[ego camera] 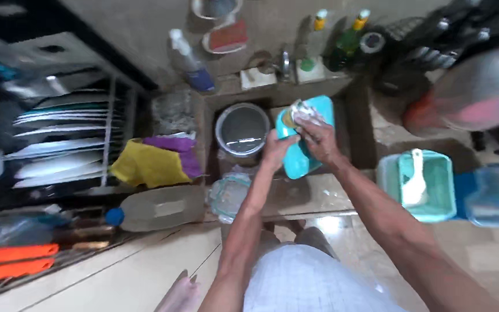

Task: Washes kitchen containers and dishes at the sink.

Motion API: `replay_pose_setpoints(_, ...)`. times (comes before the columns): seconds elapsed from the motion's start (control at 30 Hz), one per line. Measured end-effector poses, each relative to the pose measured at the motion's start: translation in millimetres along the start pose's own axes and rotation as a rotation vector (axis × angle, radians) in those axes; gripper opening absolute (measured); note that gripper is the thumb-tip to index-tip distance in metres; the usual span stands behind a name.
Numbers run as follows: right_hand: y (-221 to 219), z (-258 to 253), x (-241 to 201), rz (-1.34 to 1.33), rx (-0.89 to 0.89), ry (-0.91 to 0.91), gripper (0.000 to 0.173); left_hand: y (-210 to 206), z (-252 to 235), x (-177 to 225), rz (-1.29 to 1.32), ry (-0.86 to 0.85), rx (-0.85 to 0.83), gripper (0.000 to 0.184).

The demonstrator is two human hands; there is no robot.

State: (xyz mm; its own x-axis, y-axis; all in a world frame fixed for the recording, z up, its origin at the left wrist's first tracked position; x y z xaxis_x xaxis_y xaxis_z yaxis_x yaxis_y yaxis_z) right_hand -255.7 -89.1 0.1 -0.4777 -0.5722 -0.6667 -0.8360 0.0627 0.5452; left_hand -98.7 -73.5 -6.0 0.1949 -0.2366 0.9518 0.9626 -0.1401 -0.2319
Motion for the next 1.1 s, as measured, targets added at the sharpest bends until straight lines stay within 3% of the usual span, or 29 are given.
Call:
replay_pose_setpoints(0.13,19.1,-2.4,9.9,0.055,0.131,-0.313,0.034,-0.8,12.6,2.8,-0.027,0.014,-0.038,0.036)
replay_pose_setpoints(0.27,-13.6,7.4,-20.2,0.013,0.072,-0.045,0.034,-8.9,7.7,-11.0,-0.104,-0.034,-0.02,0.032)
replay_pose_setpoints(0.37,6.4,10.0,22.4,0.09,0.193,-0.266,0.033,-3.2,24.4,-1.6,-0.078,-0.04,-0.05,0.038)
replay_pose_setpoints(0.43,9.5,13.6,22.7,0.088,0.212,-0.35,0.033,-2.6,26.1,-2.2,-0.07,-0.048,-0.028,0.036)
replay_pose_setpoints(0.57,-13.1,13.2,-6.3,0.104,0.12,-0.126,0.034,-10.6,18.5,-15.5,0.029,-0.018,0.014,0.041)
replay_pose_setpoints(0.7,18.5,20.0,35.9,0.085,0.238,-0.474,0.036,-11.0,45.6,-6.6,0.098,-0.066,0.032,0.036)
replay_pose_setpoints(0.8,33.2,24.7,48.3,-0.084,0.321,-0.581,0.035,-15.4,58.2,-19.6,0.104,-0.077,0.027,0.035)
replay_pose_setpoints(0.87,42.6,27.1,52.0,-0.158,0.298,-0.61,0.033,-10.3,61.3,-20.5,0.132,0.02,-0.051,0.038)
replay_pose_setpoints(1.0,53.1,10.3,33.5,-0.055,0.115,-0.44,0.03,1.7,34.3,8.5,0.008,0.304,-0.289,0.04)
replay_pose_setpoints(1.1,21.7,-1.8,7.4,0.057,-0.012,-0.191,0.026,-9.5,3.2,13.2,-0.212,0.348,-0.371,0.044)
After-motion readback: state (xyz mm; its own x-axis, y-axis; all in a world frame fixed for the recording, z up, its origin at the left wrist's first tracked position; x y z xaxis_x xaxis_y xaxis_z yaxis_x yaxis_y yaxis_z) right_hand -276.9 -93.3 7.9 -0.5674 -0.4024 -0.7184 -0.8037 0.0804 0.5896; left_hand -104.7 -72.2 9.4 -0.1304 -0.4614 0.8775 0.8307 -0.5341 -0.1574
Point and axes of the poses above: each hand's wrist, its own z-axis away from the middle knuckle, its own y-axis out of the back of the hand, x = y × z, the point moved 2 cm from there along -z, towards the middle knuckle, and after that the axes turned 3 degrees about -x, right-handed, at the moved point
